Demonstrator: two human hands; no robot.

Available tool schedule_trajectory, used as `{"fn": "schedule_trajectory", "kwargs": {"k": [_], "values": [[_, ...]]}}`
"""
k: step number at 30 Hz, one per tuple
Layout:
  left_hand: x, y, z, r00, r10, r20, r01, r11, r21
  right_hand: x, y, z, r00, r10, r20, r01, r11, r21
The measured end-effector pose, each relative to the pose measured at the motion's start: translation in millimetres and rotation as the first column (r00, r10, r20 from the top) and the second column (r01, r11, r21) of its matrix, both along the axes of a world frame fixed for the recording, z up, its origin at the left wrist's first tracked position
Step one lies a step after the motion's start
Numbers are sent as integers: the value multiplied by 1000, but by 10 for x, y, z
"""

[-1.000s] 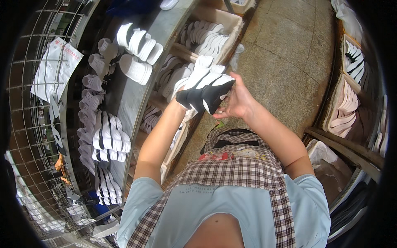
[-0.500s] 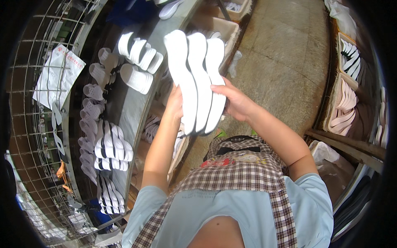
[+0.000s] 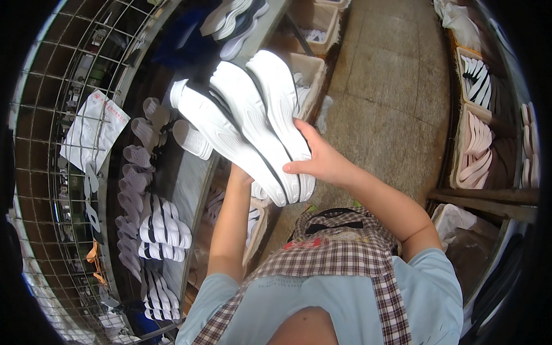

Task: The person picks up pairs of slippers from shelves, briefly inspects them, and places them into a large sack. They handle multiple pairs of white and dark-colored slippers, turning them over to view the soles before stacking them in the sack.

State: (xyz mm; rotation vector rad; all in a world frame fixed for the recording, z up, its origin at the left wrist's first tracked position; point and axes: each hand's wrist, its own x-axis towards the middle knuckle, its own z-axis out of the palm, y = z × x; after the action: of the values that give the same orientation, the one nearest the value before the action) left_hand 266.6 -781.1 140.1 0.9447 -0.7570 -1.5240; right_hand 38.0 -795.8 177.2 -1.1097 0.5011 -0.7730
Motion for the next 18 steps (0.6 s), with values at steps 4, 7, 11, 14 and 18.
{"fn": "schedule_trajectory", "kwargs": {"k": [4,7,11,14,18], "values": [[24,-39,-88,999,-12,30,15,997,-80,-30,-9,-66,1000,-5,1,5,997,-72],[-13,-49,-102,974,66,215,-71,997,16,-30,-64,-188,992,-82,-92,58,968,-244],[-202,89,39,974,102,201,-117,991,65,-75,-244,-377,905,-338,-259,149,821,-551],[-268,219,292,981,-155,115,172,972,-158,-132,-417,-477,913,-381,-143,188,706,-683],[-453,181,376,989,123,-85,-95,956,279,-255,-398,-525,996,21,85,-33,989,145]]}}
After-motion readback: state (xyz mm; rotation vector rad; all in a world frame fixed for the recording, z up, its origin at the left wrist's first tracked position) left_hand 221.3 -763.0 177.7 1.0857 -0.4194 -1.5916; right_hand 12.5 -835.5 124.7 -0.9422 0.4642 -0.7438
